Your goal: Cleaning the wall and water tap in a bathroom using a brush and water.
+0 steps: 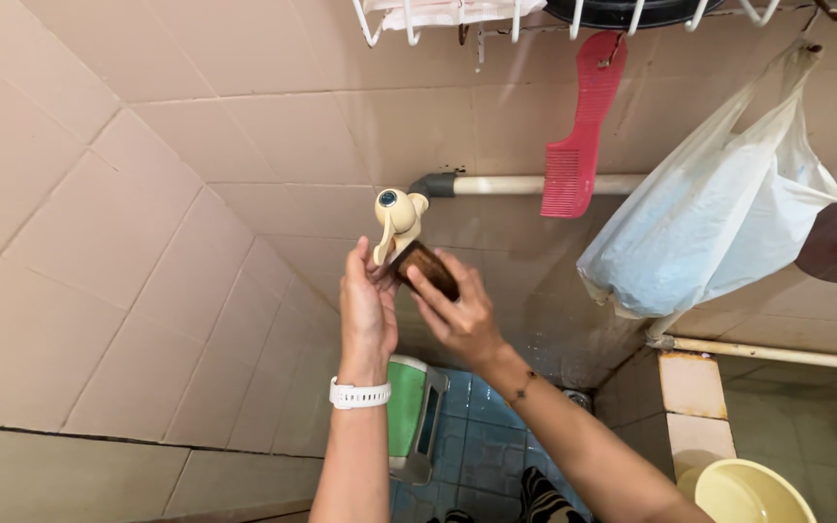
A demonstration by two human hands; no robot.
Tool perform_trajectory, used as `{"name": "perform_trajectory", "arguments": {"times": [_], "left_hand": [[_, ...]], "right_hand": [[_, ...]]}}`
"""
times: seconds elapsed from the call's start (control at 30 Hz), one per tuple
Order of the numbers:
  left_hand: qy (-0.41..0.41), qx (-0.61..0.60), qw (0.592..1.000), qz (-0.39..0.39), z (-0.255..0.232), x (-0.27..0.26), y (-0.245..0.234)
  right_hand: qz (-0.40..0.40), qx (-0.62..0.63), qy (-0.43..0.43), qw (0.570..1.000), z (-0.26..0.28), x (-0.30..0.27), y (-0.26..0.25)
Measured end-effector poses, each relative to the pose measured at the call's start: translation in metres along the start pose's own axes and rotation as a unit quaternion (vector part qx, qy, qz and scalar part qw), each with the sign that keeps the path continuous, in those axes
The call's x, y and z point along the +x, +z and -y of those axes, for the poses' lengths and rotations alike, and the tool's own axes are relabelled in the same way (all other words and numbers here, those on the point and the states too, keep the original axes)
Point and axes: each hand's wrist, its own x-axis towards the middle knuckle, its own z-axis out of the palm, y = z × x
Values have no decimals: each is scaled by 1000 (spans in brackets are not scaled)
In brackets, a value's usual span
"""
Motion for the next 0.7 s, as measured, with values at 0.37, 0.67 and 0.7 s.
{"name": "perform_trajectory", "arguments": {"times": [0.37,0.67,0.7], "left_hand": [[44,24,999,17,12,-6,1],[129,189,973,-36,21,0,4],[129,187,973,-39,25,3,1]], "right_hand": [[-34,62,160,985,7,20,4],[0,172,212,962,-20,41,8],[-1,161,180,970,-20,31,9]]}}
